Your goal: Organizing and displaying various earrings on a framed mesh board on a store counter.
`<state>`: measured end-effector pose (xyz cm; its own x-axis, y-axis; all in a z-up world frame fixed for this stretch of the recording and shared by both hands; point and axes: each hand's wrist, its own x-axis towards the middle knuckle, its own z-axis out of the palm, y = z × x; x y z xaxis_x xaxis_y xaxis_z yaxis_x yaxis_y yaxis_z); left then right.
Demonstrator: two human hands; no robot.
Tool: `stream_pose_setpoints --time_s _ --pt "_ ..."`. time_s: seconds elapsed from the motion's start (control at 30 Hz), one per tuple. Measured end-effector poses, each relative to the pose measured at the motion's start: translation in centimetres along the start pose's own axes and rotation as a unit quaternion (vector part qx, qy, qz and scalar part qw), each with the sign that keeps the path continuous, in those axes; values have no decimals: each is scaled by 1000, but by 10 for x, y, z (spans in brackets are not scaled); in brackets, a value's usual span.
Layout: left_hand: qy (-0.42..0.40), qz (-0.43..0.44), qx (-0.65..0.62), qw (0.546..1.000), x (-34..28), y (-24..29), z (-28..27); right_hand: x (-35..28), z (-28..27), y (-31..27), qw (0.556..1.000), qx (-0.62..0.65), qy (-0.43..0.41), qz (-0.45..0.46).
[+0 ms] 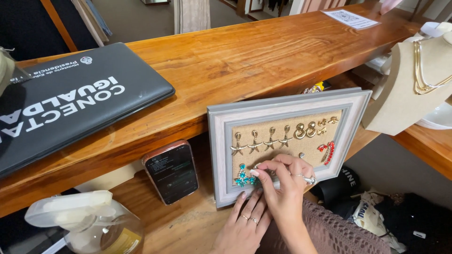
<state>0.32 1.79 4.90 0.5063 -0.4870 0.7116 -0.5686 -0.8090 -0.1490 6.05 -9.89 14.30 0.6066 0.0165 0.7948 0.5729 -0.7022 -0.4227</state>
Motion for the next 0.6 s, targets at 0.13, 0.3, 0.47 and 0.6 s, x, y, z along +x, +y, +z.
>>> stream_pose_setpoints --time_s 0.13,0.3,0.47,0.6 --pt "-23 -1 -4 1000 0 0 1 15 2 -5 1000 -8 5 -9" --pt "-21 -1 2 1000 3 0 -5 16 -4 0 999 -4 17 27" --pt "-41 4 37 998 4 0 -8 24 -34 -5 997 4 64 40" --pt "-66 8 59 996 6 0 -11 25 -51 -1 994 -13 87 61"
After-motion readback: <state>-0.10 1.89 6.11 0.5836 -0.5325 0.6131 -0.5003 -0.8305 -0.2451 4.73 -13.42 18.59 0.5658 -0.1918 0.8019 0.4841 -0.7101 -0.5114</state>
